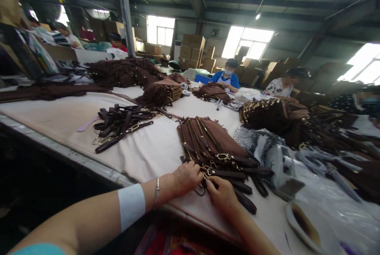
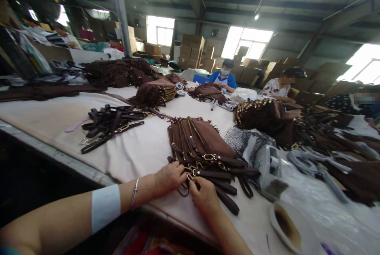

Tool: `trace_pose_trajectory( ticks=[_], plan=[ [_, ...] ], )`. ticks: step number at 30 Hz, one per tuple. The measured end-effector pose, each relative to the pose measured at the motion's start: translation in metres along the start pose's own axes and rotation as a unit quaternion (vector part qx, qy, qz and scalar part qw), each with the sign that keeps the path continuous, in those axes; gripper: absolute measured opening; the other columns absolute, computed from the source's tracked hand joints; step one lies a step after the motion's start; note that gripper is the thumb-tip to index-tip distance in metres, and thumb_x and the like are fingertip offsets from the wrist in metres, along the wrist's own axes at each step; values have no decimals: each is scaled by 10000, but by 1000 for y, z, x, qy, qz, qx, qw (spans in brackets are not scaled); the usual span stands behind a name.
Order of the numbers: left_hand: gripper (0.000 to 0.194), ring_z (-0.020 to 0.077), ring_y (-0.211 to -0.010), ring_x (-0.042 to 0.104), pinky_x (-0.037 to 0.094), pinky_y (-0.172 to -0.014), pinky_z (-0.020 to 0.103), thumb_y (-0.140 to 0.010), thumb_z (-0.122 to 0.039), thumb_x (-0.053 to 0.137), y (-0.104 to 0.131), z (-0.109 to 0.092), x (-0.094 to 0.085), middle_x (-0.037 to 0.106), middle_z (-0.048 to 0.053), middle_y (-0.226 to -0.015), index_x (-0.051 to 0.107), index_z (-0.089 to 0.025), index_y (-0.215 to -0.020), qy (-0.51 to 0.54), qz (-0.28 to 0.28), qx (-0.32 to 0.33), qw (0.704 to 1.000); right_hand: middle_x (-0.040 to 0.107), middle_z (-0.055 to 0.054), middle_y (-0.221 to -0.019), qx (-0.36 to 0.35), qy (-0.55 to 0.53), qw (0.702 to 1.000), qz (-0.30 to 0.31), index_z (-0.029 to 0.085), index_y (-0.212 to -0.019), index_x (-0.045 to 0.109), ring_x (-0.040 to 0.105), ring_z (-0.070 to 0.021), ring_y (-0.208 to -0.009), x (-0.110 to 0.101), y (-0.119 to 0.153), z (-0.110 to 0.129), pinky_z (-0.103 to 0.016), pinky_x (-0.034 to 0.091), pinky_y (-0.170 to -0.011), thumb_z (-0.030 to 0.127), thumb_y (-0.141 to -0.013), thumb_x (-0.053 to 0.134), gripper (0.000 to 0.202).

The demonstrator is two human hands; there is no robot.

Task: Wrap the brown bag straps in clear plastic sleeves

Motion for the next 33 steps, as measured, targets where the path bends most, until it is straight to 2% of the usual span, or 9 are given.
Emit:
trace_pose_trajectory(
  ticks=[2,5,9,11,13,16,19,23,33],
  plan=[
    [147,243,-792,547,468,-587,336,-916,-205,466,-3,-2,2,587,124,-857,598,-150,-881,-3,7,-17,1000,613,-17,-529,34,-32,999,6,173,-876,705,562,-180,-455,2,1,-4,-272,425,-446,484,-858,488,379],
    [136,243,-785,550,465,-579,331,-909,-205,470,-3,-2,7,588,117,-841,587,-151,-866,-14,2,-23,1000,545,17,-474,63,-62,996,21,178,-884,689,505,-159,-381,9,2,-11,-262,383,-394,514,-840,500,388],
    [126,207,-705,540,459,-601,335,-895,-210,493,5,3,12,588,88,-791,572,-149,-819,-29,-24,32,999,519,21,-424,74,-62,995,22,191,-915,693,495,-178,-361,16,2,-25,-273,360,-371,537,-829,499,406],
    [119,192,-679,533,457,-618,335,-886,-215,511,9,6,12,590,71,-783,570,-155,-802,-31,-46,48,997,596,-12,-487,47,-48,998,15,205,-882,706,571,-212,-445,16,-1,-30,-300,435,-441,533,-826,507,388],
    [112,184,-687,537,458,-644,330,-881,-221,527,11,8,11,598,57,-787,575,-163,-799,-24,-67,39,997,706,-62,-678,-9,-22,1000,1,215,-848,717,661,-256,-646,14,-4,-30,-336,514,-620,517,-819,535,354],
    [116,168,-699,541,458,-670,311,-882,-233,545,13,10,9,612,41,-784,591,-176,-792,8,-84,12,996,740,-101,-930,-68,23,997,-35,215,-908,716,674,-282,-881,12,-4,-25,-366,505,-818,465,-839,544,311],
    [161,154,-722,543,449,-671,282,-906,-237,519,14,10,5,618,32,-776,612,-188,-785,57,-97,-14,994,731,-124,-941,-99,102,988,-67,189,-935,700,671,-271,-881,13,0,-11,-371,489,-830,373,-884,492,282],
    [225,155,-761,546,447,-705,281,-939,-216,459,14,13,3,622,37,-782,640,-187,-810,98,-110,-32,988,721,-135,-882,-103,221,968,-56,144,-910,682,662,-253,-845,19,-4,5,-345,474,-803,256,-905,443,265],
    [238,162,-730,514,445,-712,299,-920,-167,434,14,13,3,591,49,-768,572,-176,-726,117,-127,-19,985,682,-107,-888,-112,312,942,-61,138,-979,643,633,-215,-866,32,-17,3,-287,464,-791,173,-910,481,179]
  ],
)
Point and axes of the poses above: each hand's wrist, its own y-axis away from the middle knuckle, its own x-axis out of the palm, z = x × y, the point moved 4 cm from there along -y, towards the middle knuckle
